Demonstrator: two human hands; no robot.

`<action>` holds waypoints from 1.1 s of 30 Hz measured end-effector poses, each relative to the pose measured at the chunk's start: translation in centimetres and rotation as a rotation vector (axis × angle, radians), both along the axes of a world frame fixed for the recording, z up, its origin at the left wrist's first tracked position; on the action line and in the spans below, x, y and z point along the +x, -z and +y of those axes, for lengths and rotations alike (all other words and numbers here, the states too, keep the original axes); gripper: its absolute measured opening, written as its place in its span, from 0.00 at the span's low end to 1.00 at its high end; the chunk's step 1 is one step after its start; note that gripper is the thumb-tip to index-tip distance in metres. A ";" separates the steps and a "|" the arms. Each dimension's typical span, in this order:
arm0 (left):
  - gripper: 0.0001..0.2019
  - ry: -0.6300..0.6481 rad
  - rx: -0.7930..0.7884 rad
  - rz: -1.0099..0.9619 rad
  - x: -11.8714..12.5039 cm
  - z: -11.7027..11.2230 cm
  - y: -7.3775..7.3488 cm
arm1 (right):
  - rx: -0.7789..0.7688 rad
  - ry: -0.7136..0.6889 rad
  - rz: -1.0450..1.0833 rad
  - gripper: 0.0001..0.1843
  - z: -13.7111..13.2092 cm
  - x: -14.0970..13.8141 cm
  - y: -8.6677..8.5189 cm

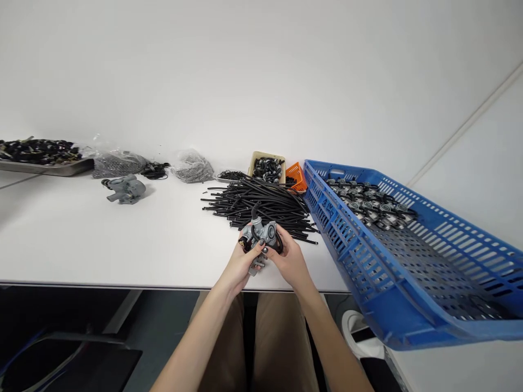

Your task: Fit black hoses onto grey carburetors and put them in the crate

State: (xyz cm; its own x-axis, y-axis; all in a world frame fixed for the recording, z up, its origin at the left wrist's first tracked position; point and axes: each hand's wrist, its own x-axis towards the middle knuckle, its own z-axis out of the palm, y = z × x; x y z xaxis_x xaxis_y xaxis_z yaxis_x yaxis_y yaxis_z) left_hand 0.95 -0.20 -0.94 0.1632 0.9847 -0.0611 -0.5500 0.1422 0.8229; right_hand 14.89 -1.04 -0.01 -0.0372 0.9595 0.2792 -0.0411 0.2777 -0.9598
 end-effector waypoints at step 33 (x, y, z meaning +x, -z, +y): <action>0.34 0.176 -0.039 0.231 -0.5 0.6 0.7 | 0.472 1.230 -0.840 0.35 -18.2 17.5 -13.4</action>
State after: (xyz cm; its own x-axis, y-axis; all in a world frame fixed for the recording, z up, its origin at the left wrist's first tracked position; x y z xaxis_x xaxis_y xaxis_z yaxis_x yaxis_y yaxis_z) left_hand 0.40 0.40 -1.68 0.3088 0.9386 -0.1538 -0.3124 0.2528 0.9157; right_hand 32.42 -19.22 13.41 0.3811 0.3508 0.8554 0.9122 0.0077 -0.4096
